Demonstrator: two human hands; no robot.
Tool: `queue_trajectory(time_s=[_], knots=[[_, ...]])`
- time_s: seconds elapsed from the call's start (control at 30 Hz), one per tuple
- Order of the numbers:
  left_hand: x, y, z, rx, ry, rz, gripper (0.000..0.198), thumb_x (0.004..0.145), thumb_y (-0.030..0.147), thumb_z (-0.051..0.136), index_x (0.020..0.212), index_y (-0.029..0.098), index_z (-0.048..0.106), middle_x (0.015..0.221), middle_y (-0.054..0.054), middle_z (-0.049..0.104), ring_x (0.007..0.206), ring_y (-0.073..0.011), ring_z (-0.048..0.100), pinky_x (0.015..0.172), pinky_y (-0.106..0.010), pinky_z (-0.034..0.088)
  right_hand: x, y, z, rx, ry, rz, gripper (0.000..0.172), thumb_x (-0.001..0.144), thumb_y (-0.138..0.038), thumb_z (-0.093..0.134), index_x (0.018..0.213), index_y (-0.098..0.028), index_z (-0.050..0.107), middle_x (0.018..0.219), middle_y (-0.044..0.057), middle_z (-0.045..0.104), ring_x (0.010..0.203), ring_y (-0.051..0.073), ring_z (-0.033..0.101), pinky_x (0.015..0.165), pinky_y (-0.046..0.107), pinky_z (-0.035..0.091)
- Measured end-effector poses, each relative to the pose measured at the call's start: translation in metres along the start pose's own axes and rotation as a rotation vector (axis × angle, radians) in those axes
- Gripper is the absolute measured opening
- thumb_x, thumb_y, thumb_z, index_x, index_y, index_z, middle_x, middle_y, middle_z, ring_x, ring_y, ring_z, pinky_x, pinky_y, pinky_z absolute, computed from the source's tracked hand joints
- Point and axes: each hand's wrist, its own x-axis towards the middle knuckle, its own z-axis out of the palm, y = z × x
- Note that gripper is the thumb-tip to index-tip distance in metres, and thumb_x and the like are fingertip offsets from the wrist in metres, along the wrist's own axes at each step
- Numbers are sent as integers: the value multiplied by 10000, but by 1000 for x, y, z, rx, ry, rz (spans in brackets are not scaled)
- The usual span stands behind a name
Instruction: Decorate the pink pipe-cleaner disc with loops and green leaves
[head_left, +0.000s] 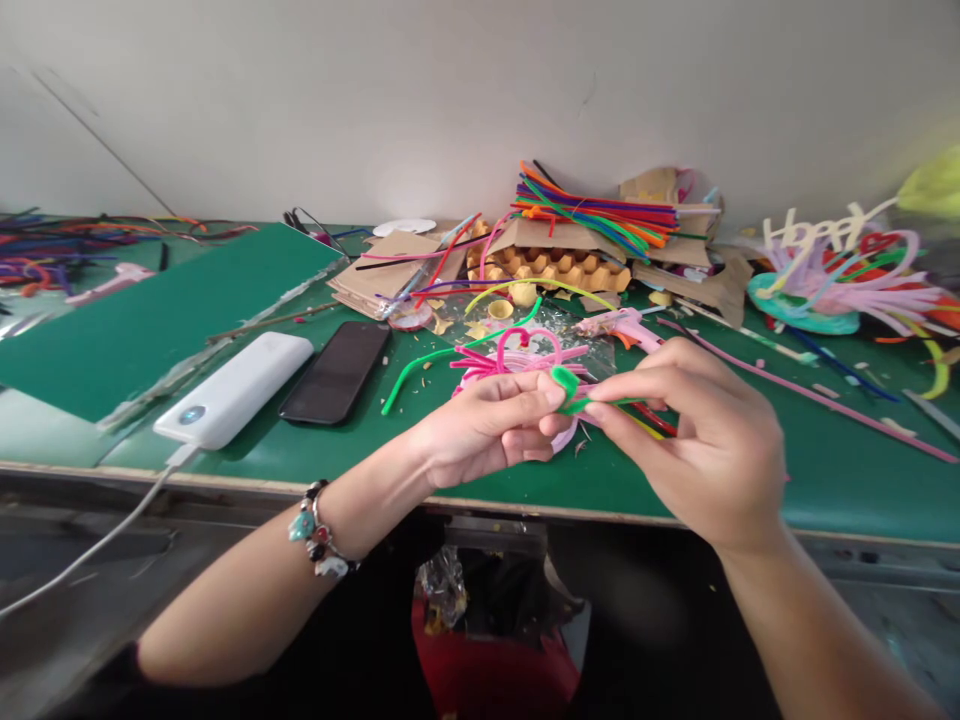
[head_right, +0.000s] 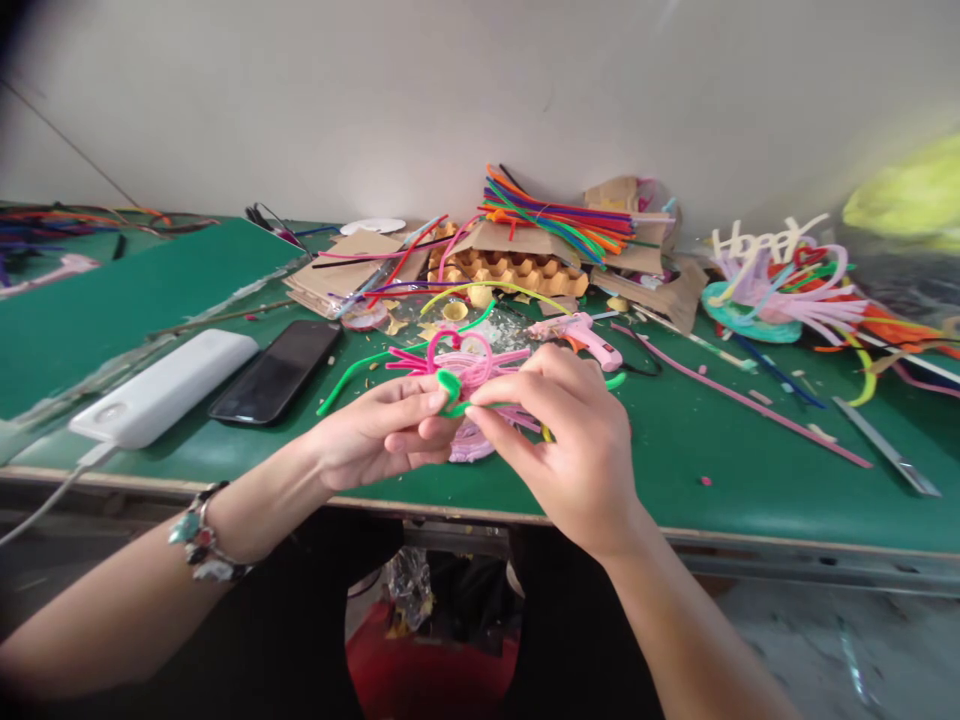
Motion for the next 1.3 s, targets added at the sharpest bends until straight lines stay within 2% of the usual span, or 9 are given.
queue_trajectory(time_s=[0.07,0.2,0.33,0.4,0.53,0.77,0.97,1.13,1.3], knots=[[0,-1,0,141,48,125,209,709,259,662,647,132,509,518,54,514,357,12,322,410,-129,277,-1,-1,1,3,22,19,72,746,-156,608,705,-211,586,604,-13,526,566,117,496,511,272,382],[-3,-1,-1,642,167,417,144,792,259,560,701,152,527,550,29,543,431,-41,425,422,-160,296,-2,-1,3,12,40,46,76,752,-155,602,705,-211,581,598,-9,529,575,126,507,508,273,372],[-7,1,1,906,227,543,137,815,212,510,693,159,546,573,21,550,459,-51,439,447,-170,316,-2,-2,5,-46,32,16,82,767,-168,587,709,-225,578,603,-12,556,580,130,527,545,291,375],[-7,1,3,853,253,518,115,796,205,531,690,161,543,560,26,549,444,-51,426,433,-171,308,-2,-3,7,-150,40,-31,92,767,-165,586,699,-225,571,603,-20,574,582,128,542,592,310,369],[-5,3,4,590,260,352,131,754,228,574,654,153,536,524,36,535,424,-46,400,428,-175,299,-1,-6,8,-256,63,-99,113,750,-121,583,690,-210,549,602,-28,588,563,117,545,623,320,352],[-5,3,-1,209,79,112,190,627,292,708,635,123,620,480,61,399,444,-31,324,461,-186,266,-2,-1,5,78,-7,0,100,743,-125,555,726,-221,534,622,-33,542,565,113,505,571,289,380],[-1,-5,3,87,123,284,177,599,260,746,661,147,625,579,57,475,432,-10,337,462,-186,274,-6,-1,9,153,24,84,94,757,-128,537,736,-219,522,630,-38,551,557,105,494,566,280,387],[2,-11,7,80,248,393,204,575,277,760,655,161,613,559,72,464,452,-18,326,480,-182,288,-5,-7,15,-186,135,-49,113,743,-138,604,808,-203,539,640,-26,612,567,114,562,619,311,362],[0,-18,12,108,267,430,182,621,280,731,668,159,604,597,55,501,518,-38,388,512,-175,324,-5,-10,18,-176,155,-87,82,754,-163,607,780,-219,553,639,-11,629,582,126,577,581,288,394]])
